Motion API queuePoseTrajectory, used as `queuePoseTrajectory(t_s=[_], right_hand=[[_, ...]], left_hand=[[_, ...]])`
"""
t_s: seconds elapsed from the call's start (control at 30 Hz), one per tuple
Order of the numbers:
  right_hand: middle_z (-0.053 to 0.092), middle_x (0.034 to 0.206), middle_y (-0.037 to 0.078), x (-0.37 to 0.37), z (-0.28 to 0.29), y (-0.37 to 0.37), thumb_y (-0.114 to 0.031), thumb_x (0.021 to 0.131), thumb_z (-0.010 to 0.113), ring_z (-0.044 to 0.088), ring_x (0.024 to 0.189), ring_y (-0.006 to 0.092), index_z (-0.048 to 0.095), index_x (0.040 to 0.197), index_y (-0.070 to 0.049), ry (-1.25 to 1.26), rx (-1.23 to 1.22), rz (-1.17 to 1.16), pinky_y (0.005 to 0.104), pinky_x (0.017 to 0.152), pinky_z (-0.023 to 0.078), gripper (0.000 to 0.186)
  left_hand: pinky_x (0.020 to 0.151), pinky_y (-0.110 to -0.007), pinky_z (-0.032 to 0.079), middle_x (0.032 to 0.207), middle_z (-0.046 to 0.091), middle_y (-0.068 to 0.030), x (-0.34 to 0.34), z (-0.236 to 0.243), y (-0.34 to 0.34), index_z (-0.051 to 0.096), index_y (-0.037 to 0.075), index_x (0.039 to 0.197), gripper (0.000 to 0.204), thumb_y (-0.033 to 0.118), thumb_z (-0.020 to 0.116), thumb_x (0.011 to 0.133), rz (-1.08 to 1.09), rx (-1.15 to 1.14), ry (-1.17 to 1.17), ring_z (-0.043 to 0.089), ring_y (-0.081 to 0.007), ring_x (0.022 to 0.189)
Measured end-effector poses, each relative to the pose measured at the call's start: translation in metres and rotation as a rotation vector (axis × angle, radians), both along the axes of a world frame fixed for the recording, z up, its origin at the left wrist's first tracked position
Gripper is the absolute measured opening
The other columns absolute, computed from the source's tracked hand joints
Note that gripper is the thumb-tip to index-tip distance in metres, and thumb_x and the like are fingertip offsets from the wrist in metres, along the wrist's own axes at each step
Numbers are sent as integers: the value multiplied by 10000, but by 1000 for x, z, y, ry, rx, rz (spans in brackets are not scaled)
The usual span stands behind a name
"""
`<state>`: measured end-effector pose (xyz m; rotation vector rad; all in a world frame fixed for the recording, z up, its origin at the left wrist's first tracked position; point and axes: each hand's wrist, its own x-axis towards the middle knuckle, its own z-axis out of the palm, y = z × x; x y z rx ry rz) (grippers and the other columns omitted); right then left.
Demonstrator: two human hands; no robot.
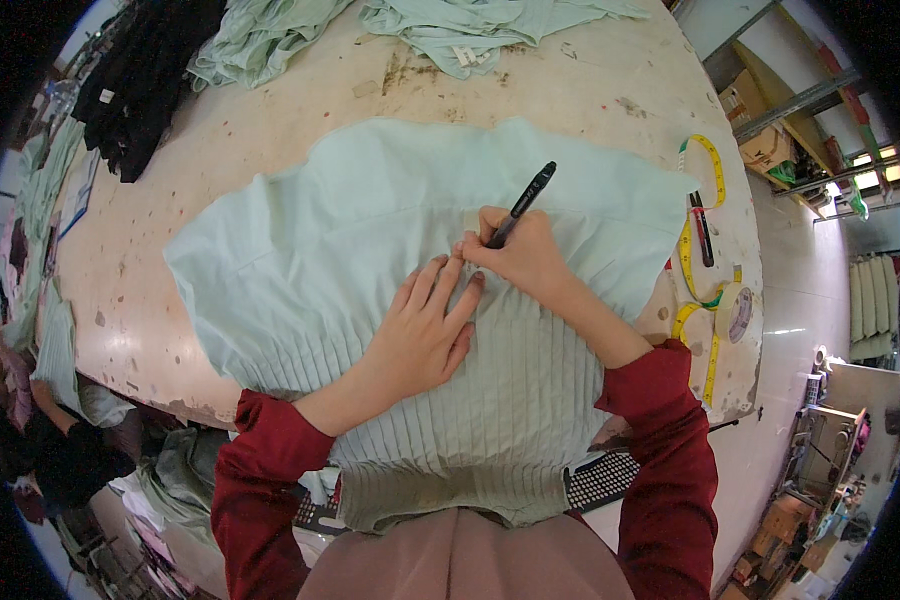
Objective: The person measures a light green ribbed top with a tape measure, then uses a marker to draw lines on the fabric. They apply tape to the garment and continue marking along the neckline and side seams.
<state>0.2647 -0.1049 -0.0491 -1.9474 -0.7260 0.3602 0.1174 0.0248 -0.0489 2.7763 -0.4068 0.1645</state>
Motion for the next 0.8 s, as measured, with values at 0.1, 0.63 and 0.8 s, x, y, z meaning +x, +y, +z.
queuePoseTrajectory(t_s=[0.1,0.63,0.8], right_hand=[[471,519,31,0,0,0,-178,790,762,379,514,73,462,636,-19,99,74,-77,280,474,356,372],[445,509,49,2,-1,0,-133,801,698,392,491,74,468,637,-5,-29,66,-51,299,456,340,310],[460,503,42,2,-4,1,-150,824,701,401,464,65,469,633,-13,-110,90,-94,298,438,336,331]], left_hand=[[1074,-512,332,1457,358,-274,0,0,0,442,-1,1381,546,192,550,882,-3,6,0,364,-422,1327],[1078,-486,330,1505,319,-287,1,0,0,440,7,1377,532,206,533,892,-2,40,-19,389,-415,1313],[1072,-471,338,1503,322,-291,1,0,0,448,1,1362,525,202,533,885,-5,53,-41,401,-406,1305]])
